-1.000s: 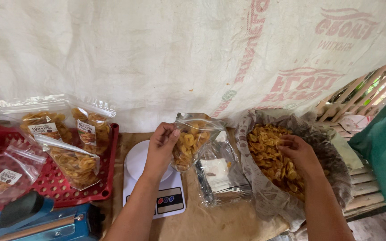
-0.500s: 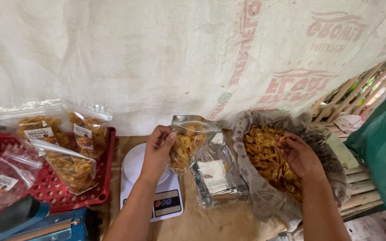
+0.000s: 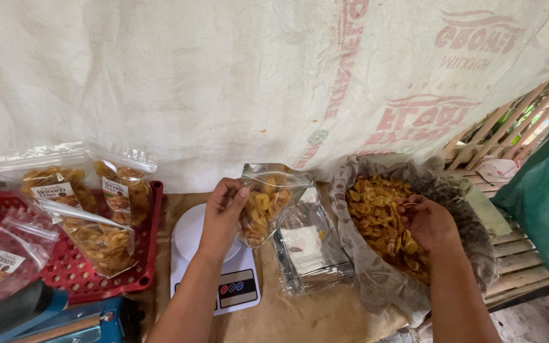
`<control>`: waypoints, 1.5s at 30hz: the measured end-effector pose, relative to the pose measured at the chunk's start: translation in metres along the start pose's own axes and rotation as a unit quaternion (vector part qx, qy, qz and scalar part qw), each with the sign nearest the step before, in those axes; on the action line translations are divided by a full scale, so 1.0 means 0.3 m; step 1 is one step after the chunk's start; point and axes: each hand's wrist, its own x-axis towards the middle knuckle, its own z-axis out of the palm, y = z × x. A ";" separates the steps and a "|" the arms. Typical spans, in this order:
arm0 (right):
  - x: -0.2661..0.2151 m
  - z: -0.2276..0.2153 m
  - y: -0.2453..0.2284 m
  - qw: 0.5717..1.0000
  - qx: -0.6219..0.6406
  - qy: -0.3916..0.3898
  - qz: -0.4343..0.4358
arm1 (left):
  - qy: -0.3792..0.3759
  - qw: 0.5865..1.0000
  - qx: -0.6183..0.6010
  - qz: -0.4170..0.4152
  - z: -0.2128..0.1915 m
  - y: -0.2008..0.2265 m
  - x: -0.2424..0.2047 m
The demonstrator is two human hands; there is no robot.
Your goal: The person fills small plastic pouches with banana chips from a large basket, placing each pouch on a digital scale to check its weight.
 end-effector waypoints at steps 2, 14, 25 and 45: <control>0.003 -0.005 0.003 1.000 0.017 -0.023 0.007 | 0.003 1.000 0.002 -0.003 -0.003 -0.002 -0.007; -0.093 0.209 -0.075 0.999 -0.034 0.008 0.023 | 0.012 0.999 0.048 -0.016 0.030 0.051 -0.023; -0.165 0.560 -0.201 0.988 -0.027 -0.151 0.002 | -0.005 1.000 -0.006 -0.004 0.027 0.034 -0.019; -0.537 1.212 -0.314 0.666 -0.669 -0.213 -0.254 | -0.048 0.998 -0.026 -0.030 0.030 0.012 -0.019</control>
